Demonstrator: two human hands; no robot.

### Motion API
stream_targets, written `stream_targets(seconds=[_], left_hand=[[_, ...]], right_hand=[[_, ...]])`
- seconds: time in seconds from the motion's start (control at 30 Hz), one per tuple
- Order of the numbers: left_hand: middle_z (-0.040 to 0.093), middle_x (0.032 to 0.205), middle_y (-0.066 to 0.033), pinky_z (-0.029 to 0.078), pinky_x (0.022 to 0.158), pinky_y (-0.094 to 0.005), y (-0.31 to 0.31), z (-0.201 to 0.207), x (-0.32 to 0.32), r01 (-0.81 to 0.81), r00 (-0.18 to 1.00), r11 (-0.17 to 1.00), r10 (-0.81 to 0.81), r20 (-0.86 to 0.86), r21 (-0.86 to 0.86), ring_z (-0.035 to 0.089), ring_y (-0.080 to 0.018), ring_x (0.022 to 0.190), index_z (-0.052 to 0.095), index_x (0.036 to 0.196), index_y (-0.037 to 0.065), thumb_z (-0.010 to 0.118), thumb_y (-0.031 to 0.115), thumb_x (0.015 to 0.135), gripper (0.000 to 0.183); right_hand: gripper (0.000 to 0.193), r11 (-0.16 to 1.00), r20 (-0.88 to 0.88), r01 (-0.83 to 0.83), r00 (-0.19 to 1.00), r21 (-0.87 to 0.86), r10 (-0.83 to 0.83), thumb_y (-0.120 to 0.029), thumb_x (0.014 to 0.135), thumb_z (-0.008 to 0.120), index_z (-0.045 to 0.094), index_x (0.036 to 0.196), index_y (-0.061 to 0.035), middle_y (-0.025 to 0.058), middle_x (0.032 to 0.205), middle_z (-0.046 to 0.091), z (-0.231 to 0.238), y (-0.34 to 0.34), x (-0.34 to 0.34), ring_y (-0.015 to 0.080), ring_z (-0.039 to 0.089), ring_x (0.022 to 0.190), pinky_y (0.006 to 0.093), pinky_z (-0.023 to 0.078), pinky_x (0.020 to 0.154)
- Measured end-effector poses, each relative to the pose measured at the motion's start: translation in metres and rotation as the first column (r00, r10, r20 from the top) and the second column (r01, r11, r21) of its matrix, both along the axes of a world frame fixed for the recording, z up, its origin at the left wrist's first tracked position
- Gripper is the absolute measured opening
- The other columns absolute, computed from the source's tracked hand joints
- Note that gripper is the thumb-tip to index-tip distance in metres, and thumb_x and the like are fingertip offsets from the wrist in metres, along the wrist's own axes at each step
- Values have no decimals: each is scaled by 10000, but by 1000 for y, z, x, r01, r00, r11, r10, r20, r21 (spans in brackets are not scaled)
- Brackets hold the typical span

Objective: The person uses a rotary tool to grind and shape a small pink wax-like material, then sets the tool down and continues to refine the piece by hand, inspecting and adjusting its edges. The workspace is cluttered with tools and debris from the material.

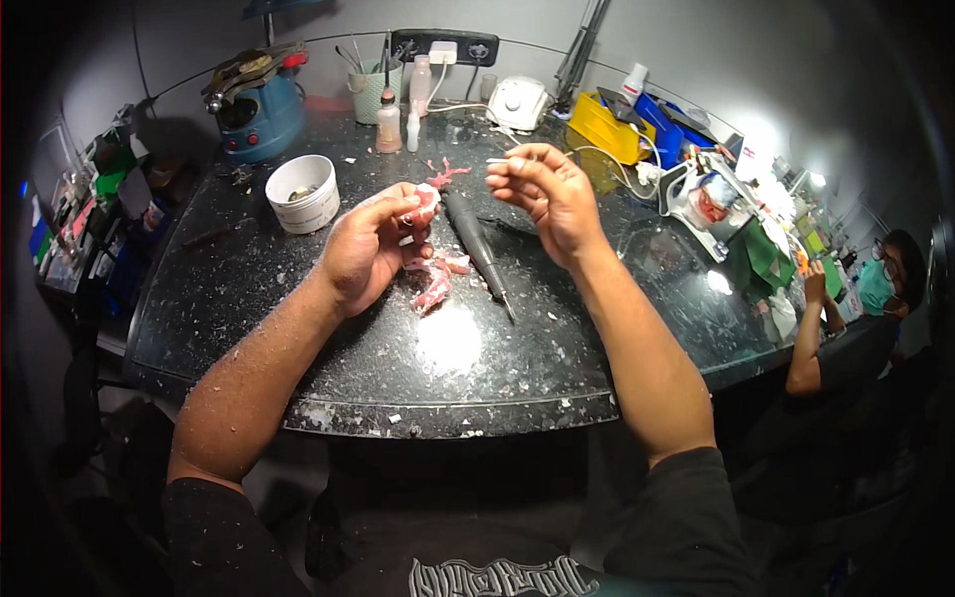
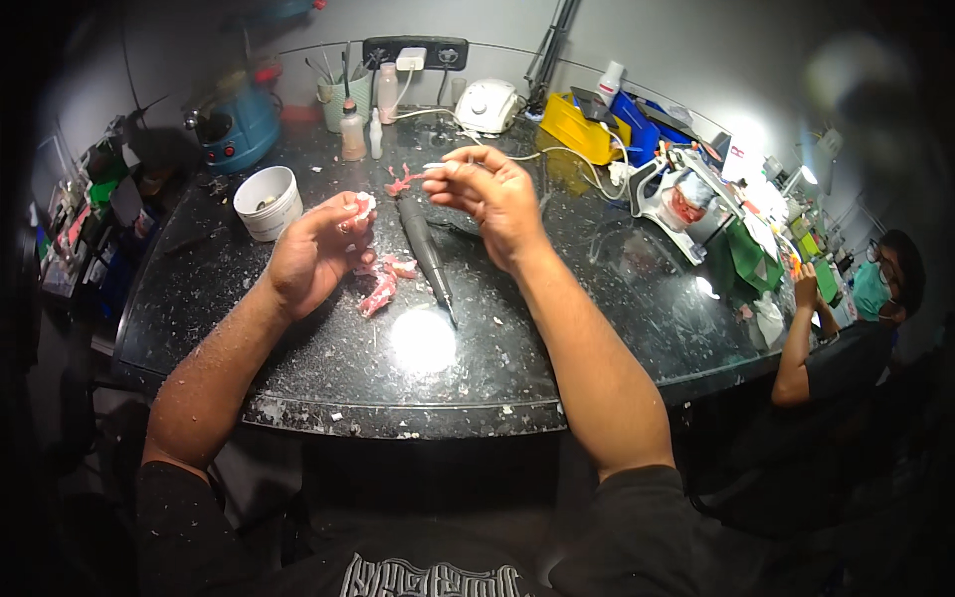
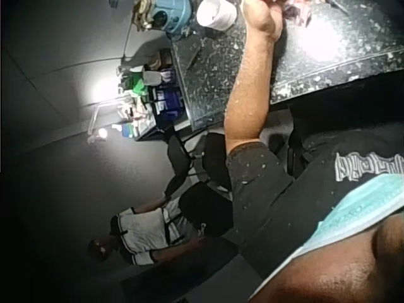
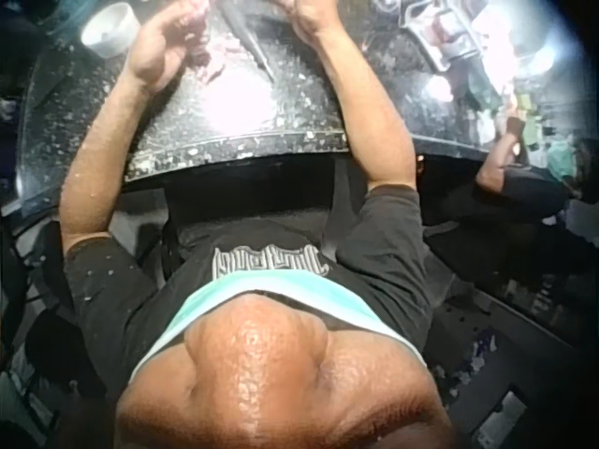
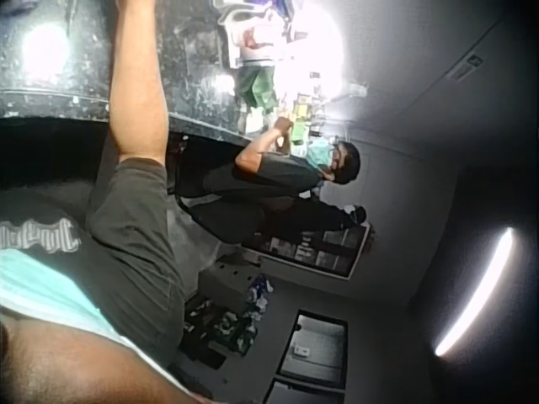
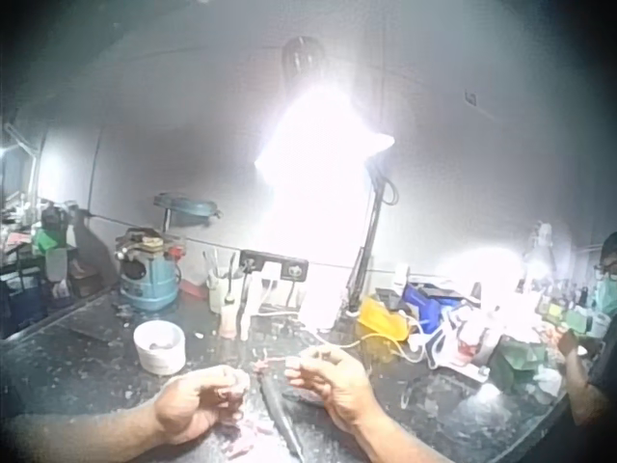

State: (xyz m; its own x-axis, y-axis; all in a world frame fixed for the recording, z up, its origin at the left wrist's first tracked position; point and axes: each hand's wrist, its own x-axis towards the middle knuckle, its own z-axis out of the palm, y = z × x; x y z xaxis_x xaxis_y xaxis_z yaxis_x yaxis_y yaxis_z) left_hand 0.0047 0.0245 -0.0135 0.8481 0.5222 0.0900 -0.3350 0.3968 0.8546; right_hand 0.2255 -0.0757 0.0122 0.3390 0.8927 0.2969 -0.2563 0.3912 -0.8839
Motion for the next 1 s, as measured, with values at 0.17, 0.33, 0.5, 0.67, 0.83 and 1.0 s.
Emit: stream_targets(seconds=[0.17, 0.33, 0.5, 0.67, 0.83, 1.0], left_hand=[[587, 966, 16, 435, 799, -304, -11, 9, 4, -40, 999, 998, 41, -30, 43, 541, -86, 881, 568, 1089, 95, 568, 214, 954, 180], [600, 986, 9, 455, 824, -302, -7, 3, 4, -51, 998, 997, 52, -30, 50, 553, -93, 898, 570, 1117, 92, 584, 208, 954, 201], [609, 985, 8, 464, 824, -298, -7, 3, 3, -58, 997, 996, 61, -39, 62, 559, -93, 897, 571, 1131, 85, 592, 212, 951, 221], [603, 974, 24, 457, 826, -291, -10, 5, 3, -64, 995, 994, 70, -71, 85, 544, -82, 905, 578, 1118, 101, 594, 213, 954, 199], [600, 974, 38, 440, 848, -268, -8, 4, 3, -75, 992, 991, 85, -88, 110, 532, -74, 907, 591, 1098, 107, 603, 215, 958, 178], [639, 953, 23, 480, 817, -229, -11, 2, 6, -135, 986, 987, 142, -83, 90, 573, -51, 845, 616, 1097, 85, 588, 189, 973, 164]], right_hand=[[122, 996, 94, 20, 995, 81, -27, -40, 867, 699, 658, 979, -15, 45, 887, 679, -1, -1, -44, 99, 649, 813, 255, 543, 767], [125, 982, 110, 44, 992, 185, -65, -13, 855, 706, 648, 964, -1, 56, 902, 688, -11, 2, -53, 111, 656, 842, 254, 541, 784], [134, 997, 171, -8, 985, 83, -6, -45, 884, 682, 677, 1005, 11, 67, 910, 700, -12, -2, -53, 105, 655, 832, 249, 543, 760], [140, 999, 212, 17, 977, 39, -25, -84, 902, 676, 689, 1007, 7, 62, 904, 702, -9, -3, -50, 84, 644, 805, 236, 544, 692], [177, 996, 332, 85, 939, 32, -90, -101, 901, 678, 705, 1049, -8, 43, 910, 681, -9, -6, -54, 75, 636, 773, 225, 535, 654], [248, 994, 503, 85, 857, 75, -111, -68, 884, 674, 692, 1122, 1, 47, 973, 639, -10, -6, -50, 81, 640, 794, 211, 528, 700]])
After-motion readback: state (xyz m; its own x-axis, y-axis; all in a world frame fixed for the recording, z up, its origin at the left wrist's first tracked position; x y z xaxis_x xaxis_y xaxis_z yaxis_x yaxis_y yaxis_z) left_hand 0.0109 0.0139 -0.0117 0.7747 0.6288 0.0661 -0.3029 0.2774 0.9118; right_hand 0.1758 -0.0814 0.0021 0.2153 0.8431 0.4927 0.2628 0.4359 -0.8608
